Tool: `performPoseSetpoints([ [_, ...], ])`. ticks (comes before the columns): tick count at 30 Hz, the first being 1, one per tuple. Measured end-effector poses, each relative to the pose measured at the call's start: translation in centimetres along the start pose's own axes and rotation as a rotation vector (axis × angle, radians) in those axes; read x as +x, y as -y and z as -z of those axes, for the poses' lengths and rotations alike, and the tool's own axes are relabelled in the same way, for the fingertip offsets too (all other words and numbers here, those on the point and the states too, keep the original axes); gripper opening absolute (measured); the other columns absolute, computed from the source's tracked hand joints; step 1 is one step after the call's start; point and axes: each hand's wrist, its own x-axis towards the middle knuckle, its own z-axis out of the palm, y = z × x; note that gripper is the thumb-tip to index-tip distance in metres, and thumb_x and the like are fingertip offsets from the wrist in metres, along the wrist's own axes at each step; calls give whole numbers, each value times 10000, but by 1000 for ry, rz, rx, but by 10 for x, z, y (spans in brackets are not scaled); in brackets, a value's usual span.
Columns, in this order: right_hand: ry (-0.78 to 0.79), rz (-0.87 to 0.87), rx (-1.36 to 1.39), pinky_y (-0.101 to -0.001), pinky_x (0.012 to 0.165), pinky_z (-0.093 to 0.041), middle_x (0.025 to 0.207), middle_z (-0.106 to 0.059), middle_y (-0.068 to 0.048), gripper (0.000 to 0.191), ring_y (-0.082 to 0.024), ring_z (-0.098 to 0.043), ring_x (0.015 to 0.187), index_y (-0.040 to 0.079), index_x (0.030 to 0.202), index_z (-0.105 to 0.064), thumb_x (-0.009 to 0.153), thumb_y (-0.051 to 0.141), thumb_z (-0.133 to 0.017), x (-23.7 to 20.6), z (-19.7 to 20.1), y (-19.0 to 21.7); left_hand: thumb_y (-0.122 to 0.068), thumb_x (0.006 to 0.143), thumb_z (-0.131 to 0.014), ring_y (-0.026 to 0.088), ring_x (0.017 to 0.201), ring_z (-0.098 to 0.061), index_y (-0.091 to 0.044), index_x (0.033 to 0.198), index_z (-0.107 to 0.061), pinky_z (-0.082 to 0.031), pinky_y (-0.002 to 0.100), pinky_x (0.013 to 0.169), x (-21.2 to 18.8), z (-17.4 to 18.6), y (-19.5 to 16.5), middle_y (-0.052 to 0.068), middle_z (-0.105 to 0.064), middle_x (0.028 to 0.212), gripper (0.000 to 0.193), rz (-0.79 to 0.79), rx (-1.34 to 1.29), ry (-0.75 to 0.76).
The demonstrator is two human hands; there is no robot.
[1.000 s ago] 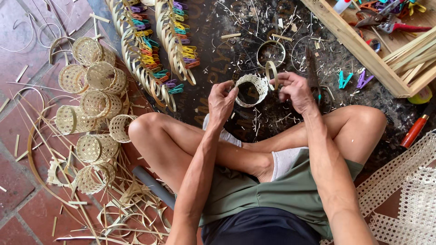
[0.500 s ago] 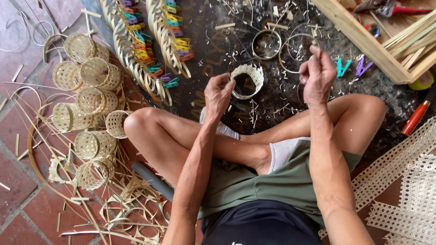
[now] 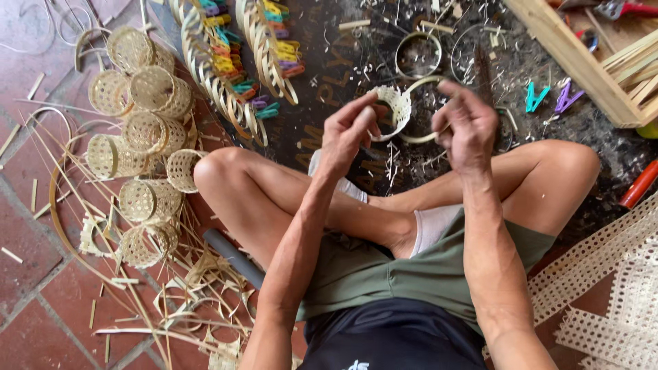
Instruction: The person sits on the floor and assembles woven cane lampshades. They cut sections of perforated woven cane webbing with scissors, wrap the webbing around bamboo rings, and press and tuck the edges to form cylindrical lampshade bodies, setting finished ones with a pile of completed shades.
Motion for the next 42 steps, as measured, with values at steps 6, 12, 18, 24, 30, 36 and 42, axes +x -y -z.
performPoseSetpoints([
  [6,-27,-54,-180,-202,432,-395,776,-669,-18,296,-26,-505,502,8,1270,-688,1077,223,-625,0,-21,-7,-175,1041,-691,79,699,-615,25,1126,-738,-442,217,562,-3,0,7,45,-725,898,223,88,-205,167],
  [12,26,22,-396,-204,449,-406,785,-657,-12,292,-32,-503,513,10,1316,-683,1083,157,-584,-6,-29,-15,-194,1050,-688,45,554,-489,20,980,-725,-356,198,490,-5,2,22,69,-719,794,228,210,-275,146],
  [18,-85,-132,-107,-202,425,-378,749,-640,-14,242,-37,-496,486,-12,1215,-682,1056,154,-608,-9,-26,-22,-167,999,-696,39,583,-492,-3,1033,-728,-365,194,521,-9,-4,18,69,-726,818,170,201,-283,171],
  [24,-55,-192,33,-194,440,-384,802,-666,-25,278,-36,-507,514,-14,1229,-673,1014,162,-664,-13,-22,-28,-190,1026,-683,57,576,-529,3,997,-719,-413,205,521,-10,-7,19,44,-690,755,199,235,-313,132],
  [30,-76,-87,54,-204,495,-470,893,-710,-45,344,-50,-587,600,-19,1278,-663,1000,175,-726,-18,-25,-33,-209,1031,-667,84,580,-569,-34,957,-672,-441,215,530,-8,-2,16,52,-689,751,191,175,-413,68],
  [36,-136,16,-64,-207,505,-500,932,-709,-67,320,-79,-611,601,-30,1277,-677,1020,155,-726,-25,-33,-42,-266,1010,-663,71,525,-565,-18,1026,-709,-420,189,469,-5,7,6,55,-710,751,253,134,-309,79],
  [42,-121,42,-322,-214,453,-494,954,-709,-74,355,-70,-594,584,-23,1319,-654,982,80,-697,-33,-26,-39,-237,931,-778,28,625,-566,-26,1139,-756,-430,190,528,-11,6,-2,-5,-708,797,297,217,116,70],
])
